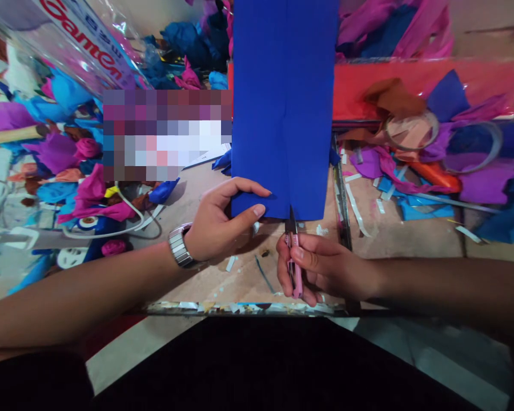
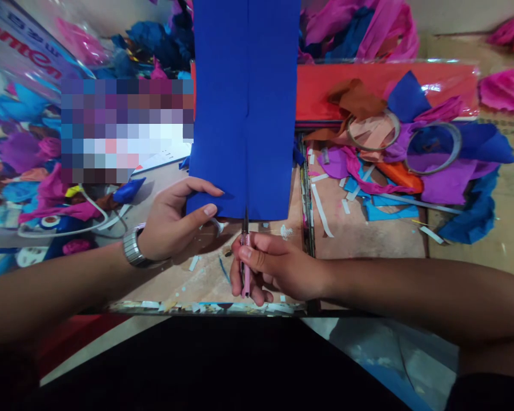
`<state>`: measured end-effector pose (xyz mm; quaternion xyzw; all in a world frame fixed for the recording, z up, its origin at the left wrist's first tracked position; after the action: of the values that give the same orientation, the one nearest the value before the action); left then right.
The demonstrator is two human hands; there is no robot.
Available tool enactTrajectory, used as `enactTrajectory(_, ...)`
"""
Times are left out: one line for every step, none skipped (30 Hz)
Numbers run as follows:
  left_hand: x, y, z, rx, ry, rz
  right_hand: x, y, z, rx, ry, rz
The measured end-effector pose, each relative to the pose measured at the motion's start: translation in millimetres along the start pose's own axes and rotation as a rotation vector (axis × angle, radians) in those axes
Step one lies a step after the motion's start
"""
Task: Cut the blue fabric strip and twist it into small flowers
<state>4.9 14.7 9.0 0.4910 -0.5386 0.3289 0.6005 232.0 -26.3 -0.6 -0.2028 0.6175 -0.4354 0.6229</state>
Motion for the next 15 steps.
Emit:
enactTrajectory(0.1, -0.1, -0.1, -0.002, -0.001, 0.000, 0.4, 0.2, 0.1, 0.001, 0.000, 0.000)
enactTrajectory(0.0, -0.1, -0.3, -0.003, -0.002, 0.000, 0.7, 0.4, 0.1, 0.003, -0.002, -0.001)
enactTrajectory(-0.1, -0.1, -0.5, -0.004, -0.003, 0.000, 0.9, 0.5, 0.2, 0.005, -0.002, -0.002)
enactTrajectory(-0.3, 0.0, -0.7, -0.002, -0.005, 0.001, 1.0, 0.5, 0.2, 0.007, -0.006, -0.003)
enactTrajectory(-0.6, 0.0, -0.9, -0.001, -0.008, 0.001, 1.0, 0.3, 0.2, 0.009, -0.008, -0.003)
enactTrajectory(-0.8, 0.1, -0.9, 0.000, -0.011, 0.001, 0.8, 0.2, 0.1, 0.012, -0.010, -0.001)
enactTrajectory(-1.1, 0.2, -0.9, -0.001, -0.011, 0.000, 0.4, -0.1, 0.0, 0.014, -0.009, 0.003)
enactTrajectory(-1.4, 0.3, -0.8, -0.005, -0.012, 0.000, 0.0, -0.3, -0.2, 0.016, -0.009, 0.007)
enactTrajectory(-1.6, 0.4, -0.7, -0.008, -0.012, 0.000, -0.5, -0.5, -0.4, 0.019, -0.009, 0.011)
enactTrajectory(-1.7, 0.6, -0.4, -0.010, -0.011, 0.000, -0.8, -0.8, -0.6, 0.019, -0.011, 0.014)
enactTrajectory(-1.8, 0.8, -0.2, -0.012, -0.008, 0.000, -1.2, -1.0, -0.9, 0.017, -0.010, 0.016)
enactTrajectory(-1.8, 0.9, -0.1, -0.012, -0.006, -0.001, -1.4, -1.2, -1.1, 0.015, -0.011, 0.016)
enactTrajectory(-1.7, 1.0, 0.0, -0.012, -0.005, -0.002, -1.5, -1.3, -1.2, 0.015, -0.010, 0.013)
enactTrajectory(-1.6, 1.1, 0.0, -0.013, -0.004, -0.002, -1.5, -1.4, -1.3, 0.013, -0.010, 0.011)
enactTrajectory(-1.6, 1.0, -0.1, -0.016, -0.005, -0.001, -1.5, -1.4, -1.3, 0.012, -0.009, 0.008)
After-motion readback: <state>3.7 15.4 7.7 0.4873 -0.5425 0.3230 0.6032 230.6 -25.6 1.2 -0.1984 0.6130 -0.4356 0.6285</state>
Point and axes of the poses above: each hand's wrist, its own z-axis away from the middle knuckle, its own y-axis out of the back of the hand, x = y × z, the point moved 2 cm from there along -z, towards the middle knuckle, and after that the axes turned 12 degrees about -x, right-handed, at the moved point
